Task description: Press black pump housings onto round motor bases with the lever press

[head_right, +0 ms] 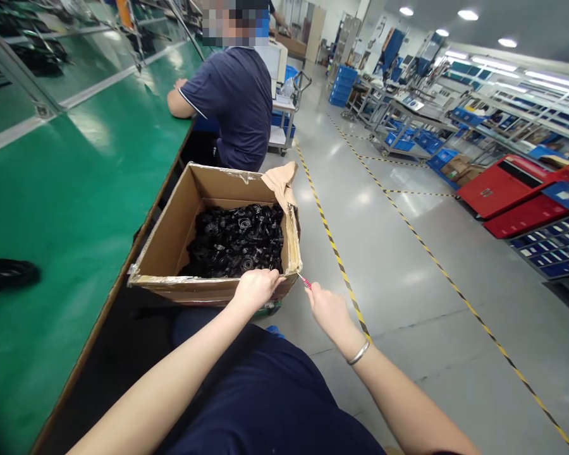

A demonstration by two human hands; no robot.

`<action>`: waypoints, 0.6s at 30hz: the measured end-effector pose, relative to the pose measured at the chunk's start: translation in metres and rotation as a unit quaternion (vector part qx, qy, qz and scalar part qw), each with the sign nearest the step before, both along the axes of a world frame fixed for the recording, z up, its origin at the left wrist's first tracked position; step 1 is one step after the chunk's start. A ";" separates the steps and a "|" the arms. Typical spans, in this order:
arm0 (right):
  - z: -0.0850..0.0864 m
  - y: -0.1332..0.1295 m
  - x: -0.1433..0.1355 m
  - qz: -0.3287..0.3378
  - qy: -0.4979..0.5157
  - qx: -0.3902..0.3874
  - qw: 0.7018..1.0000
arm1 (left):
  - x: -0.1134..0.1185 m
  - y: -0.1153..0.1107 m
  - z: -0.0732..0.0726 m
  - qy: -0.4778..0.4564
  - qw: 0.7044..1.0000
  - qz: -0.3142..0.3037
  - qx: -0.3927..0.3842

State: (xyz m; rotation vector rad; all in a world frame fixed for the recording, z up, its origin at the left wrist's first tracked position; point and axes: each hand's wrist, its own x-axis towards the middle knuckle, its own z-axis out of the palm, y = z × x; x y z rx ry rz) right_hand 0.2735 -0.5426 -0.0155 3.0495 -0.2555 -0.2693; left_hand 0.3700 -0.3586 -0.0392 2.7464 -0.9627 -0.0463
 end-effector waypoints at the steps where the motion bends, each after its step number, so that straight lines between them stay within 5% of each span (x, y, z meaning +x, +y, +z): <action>1: 0.013 -0.007 0.006 0.022 0.006 -0.011 1.000 | 0.000 0.000 -0.001 -0.002 1.000 0.000 -0.001; 5: 0.065 -0.019 0.043 0.120 0.042 -0.051 0.991 | -0.001 0.000 -0.002 -0.007 1.000 -0.003 -0.009; 8: 0.087 -0.008 0.082 0.197 0.098 -0.081 0.972 | -0.002 0.000 -0.003 -0.007 1.000 0.001 -0.018; 13: 0.096 0.026 0.131 0.304 0.193 -0.124 0.925 | -0.003 -0.002 -0.008 -0.007 0.999 0.009 -0.030; 18: 0.095 0.033 0.134 0.373 0.228 -0.145 0.888 | -0.001 -0.003 -0.011 -0.003 0.999 0.003 -0.036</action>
